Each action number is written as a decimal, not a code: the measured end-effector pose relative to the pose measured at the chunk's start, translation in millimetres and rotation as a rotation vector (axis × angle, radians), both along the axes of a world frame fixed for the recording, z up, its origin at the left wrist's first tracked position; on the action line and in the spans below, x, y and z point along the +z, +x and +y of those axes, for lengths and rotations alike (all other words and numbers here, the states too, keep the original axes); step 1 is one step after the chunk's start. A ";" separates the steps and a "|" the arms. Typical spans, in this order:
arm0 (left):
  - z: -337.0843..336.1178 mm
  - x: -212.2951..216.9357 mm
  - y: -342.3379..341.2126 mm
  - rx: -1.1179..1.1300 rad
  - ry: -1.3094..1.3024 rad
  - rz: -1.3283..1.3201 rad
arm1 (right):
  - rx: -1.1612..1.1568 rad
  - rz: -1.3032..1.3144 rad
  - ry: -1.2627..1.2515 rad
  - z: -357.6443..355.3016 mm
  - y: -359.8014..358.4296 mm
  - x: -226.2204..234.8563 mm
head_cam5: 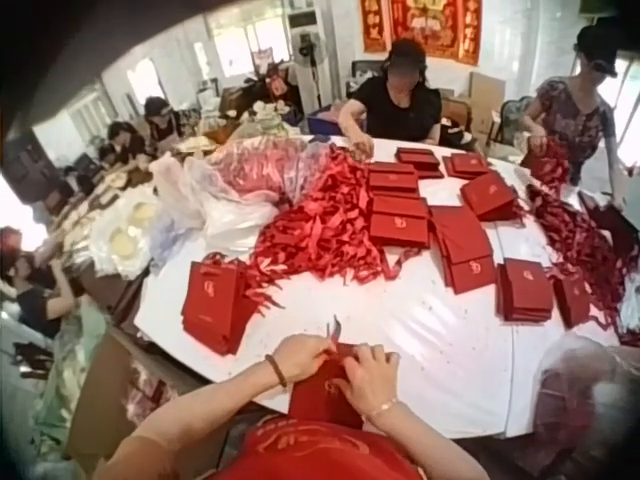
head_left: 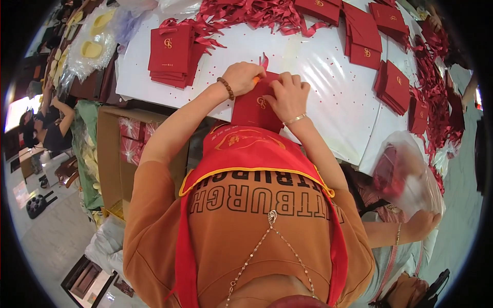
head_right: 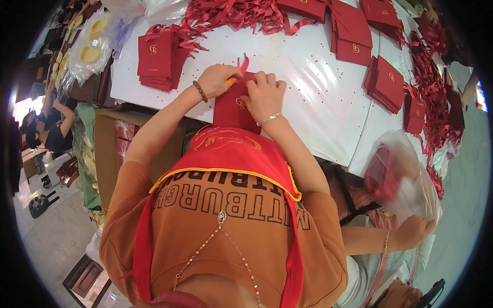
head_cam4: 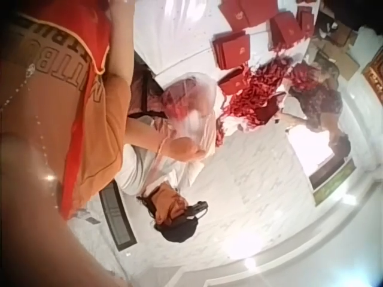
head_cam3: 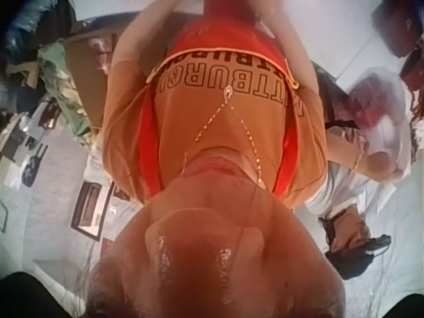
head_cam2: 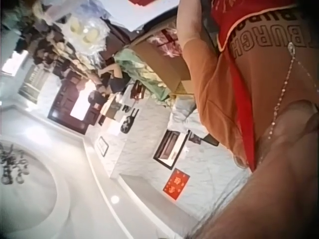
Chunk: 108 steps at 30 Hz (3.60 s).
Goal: Tying red ribbons onto red gift envelopes.
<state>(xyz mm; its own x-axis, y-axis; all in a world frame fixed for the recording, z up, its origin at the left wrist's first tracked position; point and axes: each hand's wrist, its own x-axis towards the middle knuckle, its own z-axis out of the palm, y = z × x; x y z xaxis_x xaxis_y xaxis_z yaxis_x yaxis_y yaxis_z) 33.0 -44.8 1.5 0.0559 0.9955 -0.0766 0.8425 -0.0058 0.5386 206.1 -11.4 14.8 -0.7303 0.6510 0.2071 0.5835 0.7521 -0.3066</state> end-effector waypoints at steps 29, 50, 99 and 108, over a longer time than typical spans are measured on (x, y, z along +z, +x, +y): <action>-19.7 -13.8 71.1 0.203 0.130 -0.281 | -0.260 0.364 -1.119 26.8 38.5 -39.1; -4.8 1.2 74.6 0.005 0.080 0.132 | -0.232 0.360 -1.069 22.3 39.9 -37.3; 40.8 18.7 18.6 -0.116 -0.569 -0.222 | 0.013 0.417 -0.661 4.1 38.4 -29.5; 51.5 1.6 10.5 -0.303 -0.694 -0.398 | -0.026 0.365 -0.672 8.0 35.2 -26.9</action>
<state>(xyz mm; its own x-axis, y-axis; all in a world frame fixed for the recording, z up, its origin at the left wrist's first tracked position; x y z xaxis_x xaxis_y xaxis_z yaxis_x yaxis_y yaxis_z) 43.5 6.7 3.0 0.4639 0.6683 -0.5816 0.6055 0.2400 0.7588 241.3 -3.5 -12.1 -0.6746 0.7381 -0.0139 0.3719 0.3234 -0.8701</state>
